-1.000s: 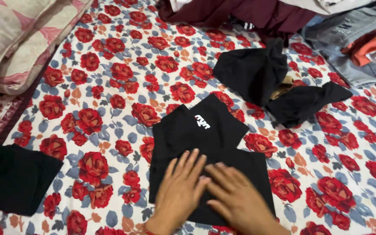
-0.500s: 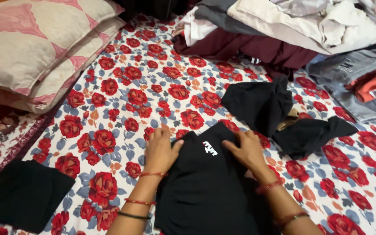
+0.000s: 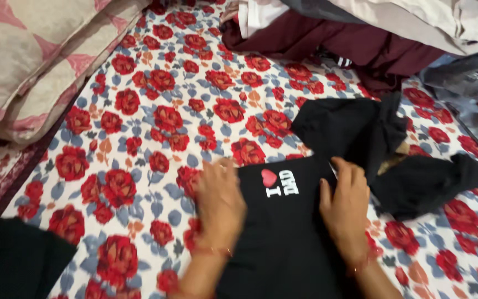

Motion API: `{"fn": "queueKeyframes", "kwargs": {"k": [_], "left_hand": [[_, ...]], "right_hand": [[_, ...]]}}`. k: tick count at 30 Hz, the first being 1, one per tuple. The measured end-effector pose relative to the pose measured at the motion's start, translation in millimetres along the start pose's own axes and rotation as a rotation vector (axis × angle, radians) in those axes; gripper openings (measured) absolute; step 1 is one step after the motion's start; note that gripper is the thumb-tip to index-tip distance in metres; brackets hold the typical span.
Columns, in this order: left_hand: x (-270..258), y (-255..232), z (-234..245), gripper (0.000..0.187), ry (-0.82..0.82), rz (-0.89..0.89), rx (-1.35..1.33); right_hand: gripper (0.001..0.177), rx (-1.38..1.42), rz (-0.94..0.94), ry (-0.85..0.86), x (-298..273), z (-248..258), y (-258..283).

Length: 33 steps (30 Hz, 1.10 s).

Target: The person folds pieces of children's clothing, including a black t-shirt, tan shorts, and orange shorts, by hand on a bed.

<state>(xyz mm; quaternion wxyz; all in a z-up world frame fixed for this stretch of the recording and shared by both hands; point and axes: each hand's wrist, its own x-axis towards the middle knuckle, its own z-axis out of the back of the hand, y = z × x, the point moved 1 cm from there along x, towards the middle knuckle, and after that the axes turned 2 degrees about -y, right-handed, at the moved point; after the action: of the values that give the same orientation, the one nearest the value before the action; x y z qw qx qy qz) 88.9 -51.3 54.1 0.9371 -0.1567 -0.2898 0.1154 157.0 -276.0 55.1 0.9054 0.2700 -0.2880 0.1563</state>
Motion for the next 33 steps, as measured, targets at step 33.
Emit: {"fn": "queueKeyframes", "kwargs": {"k": [33], "left_hand": [[-130.7, -30.9, 70.3, 0.056, 0.435, -0.499, -0.281]], "right_hand": [[0.058, -0.042, 0.283, 0.372, -147.8, 77.6, 63.2]]}}
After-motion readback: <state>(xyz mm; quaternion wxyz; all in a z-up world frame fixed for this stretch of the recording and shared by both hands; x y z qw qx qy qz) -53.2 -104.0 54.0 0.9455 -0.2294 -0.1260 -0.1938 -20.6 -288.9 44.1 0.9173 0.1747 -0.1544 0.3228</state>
